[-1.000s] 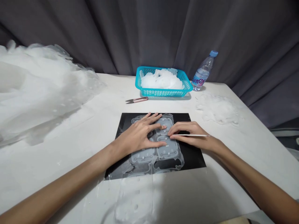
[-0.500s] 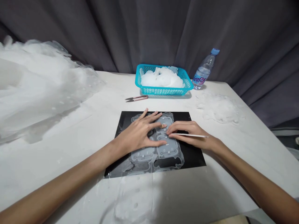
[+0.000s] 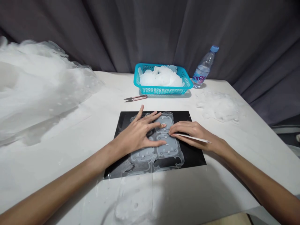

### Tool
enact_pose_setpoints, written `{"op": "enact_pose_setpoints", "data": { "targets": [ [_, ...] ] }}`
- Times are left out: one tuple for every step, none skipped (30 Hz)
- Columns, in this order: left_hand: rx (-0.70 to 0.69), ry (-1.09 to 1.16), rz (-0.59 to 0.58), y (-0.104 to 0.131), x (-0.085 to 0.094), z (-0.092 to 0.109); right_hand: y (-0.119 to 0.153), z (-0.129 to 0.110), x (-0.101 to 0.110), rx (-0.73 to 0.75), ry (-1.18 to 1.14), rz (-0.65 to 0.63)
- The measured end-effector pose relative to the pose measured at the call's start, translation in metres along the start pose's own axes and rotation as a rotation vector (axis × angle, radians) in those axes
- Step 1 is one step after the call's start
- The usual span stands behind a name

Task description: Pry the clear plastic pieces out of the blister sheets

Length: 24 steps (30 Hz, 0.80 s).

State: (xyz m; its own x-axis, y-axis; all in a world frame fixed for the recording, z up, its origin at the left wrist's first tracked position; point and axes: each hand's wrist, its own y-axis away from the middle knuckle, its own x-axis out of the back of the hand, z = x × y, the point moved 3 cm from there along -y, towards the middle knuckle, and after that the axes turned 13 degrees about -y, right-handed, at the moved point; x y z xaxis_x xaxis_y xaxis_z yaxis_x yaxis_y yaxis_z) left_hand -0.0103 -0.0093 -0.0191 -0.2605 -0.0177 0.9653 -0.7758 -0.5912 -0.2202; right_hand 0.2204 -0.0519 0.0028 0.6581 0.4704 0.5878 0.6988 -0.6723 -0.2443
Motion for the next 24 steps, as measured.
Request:
{"op": "enact_pose_setpoints", "data": {
  "targets": [
    [-0.002, 0.0, 0.004, 0.0, 0.0, 0.0, 0.0, 0.0, 0.001, 0.002, -0.002, -0.004],
    [-0.004, 0.0, 0.009, 0.0, 0.0, 0.0, 0.001, 0.0, 0.001, 0.005, -0.002, -0.006],
    [-0.004, -0.001, 0.012, 0.0, 0.0, 0.0, 0.001, 0.0, 0.002, 0.007, 0.0, -0.007],
    [-0.004, -0.002, 0.013, 0.0, 0.0, 0.0, 0.002, 0.0, 0.002, 0.008, 0.001, -0.008],
    [-0.002, -0.003, 0.011, 0.0, 0.001, 0.0, 0.002, 0.0, 0.003, 0.01, 0.0, -0.008],
    [-0.001, -0.005, 0.009, 0.0, 0.001, 0.001, 0.003, 0.001, 0.004, 0.01, -0.003, -0.007],
    [0.0, -0.007, 0.006, 0.0, 0.001, 0.001, 0.004, 0.001, 0.006, 0.007, -0.011, -0.005],
    [0.001, -0.011, 0.002, 0.0, 0.001, 0.001, 0.006, 0.001, 0.007, -0.002, -0.024, -0.001],
    [0.003, -0.015, -0.001, 0.0, 0.001, 0.001, 0.008, 0.002, 0.009, -0.016, -0.047, 0.012],
    [0.005, -0.019, -0.002, 0.0, 0.001, 0.002, 0.01, 0.003, 0.011, -0.039, -0.077, 0.033],
    [0.006, -0.022, -0.005, 0.001, 0.001, 0.001, 0.011, 0.004, 0.012, -0.064, -0.111, 0.064],
    [0.007, -0.022, -0.006, 0.001, 0.001, 0.001, 0.012, 0.004, 0.013, -0.087, -0.147, 0.098],
    [0.007, -0.021, -0.007, 0.001, 0.0, 0.001, 0.013, 0.005, 0.013, -0.103, -0.179, 0.132],
    [0.007, -0.018, -0.008, 0.001, 0.0, 0.0, 0.013, 0.006, 0.012, -0.113, -0.202, 0.158],
    [0.006, -0.015, -0.007, 0.001, 0.0, 0.0, 0.012, 0.007, 0.01, -0.113, -0.217, 0.173],
    [0.006, -0.013, -0.008, 0.001, -0.001, -0.001, 0.011, 0.007, 0.008, -0.105, -0.226, 0.176],
    [0.006, -0.01, -0.008, 0.001, -0.001, -0.001, 0.01, 0.008, 0.005, -0.094, -0.23, 0.169],
    [0.006, -0.007, -0.007, 0.001, -0.001, -0.001, 0.008, 0.008, 0.003, -0.085, -0.231, 0.154],
    [0.006, -0.003, -0.007, 0.001, -0.002, -0.001, 0.007, 0.008, 0.001, -0.076, -0.227, 0.139],
    [0.007, 0.001, -0.004, 0.001, -0.002, -0.001, 0.006, 0.008, -0.001, -0.068, -0.22, 0.126],
    [0.007, 0.006, -0.001, 0.001, -0.002, -0.001, 0.006, 0.008, -0.001, -0.062, -0.209, 0.113],
    [0.007, 0.01, 0.003, 0.001, -0.002, -0.001, 0.006, 0.007, -0.001, -0.06, -0.197, 0.101],
    [0.008, 0.014, 0.006, 0.001, -0.002, -0.001, 0.006, 0.006, -0.001, -0.056, -0.184, 0.092],
    [0.01, 0.016, 0.008, 0.001, -0.001, 0.0, 0.006, 0.005, -0.001, -0.048, -0.17, 0.085]
  ]
}}
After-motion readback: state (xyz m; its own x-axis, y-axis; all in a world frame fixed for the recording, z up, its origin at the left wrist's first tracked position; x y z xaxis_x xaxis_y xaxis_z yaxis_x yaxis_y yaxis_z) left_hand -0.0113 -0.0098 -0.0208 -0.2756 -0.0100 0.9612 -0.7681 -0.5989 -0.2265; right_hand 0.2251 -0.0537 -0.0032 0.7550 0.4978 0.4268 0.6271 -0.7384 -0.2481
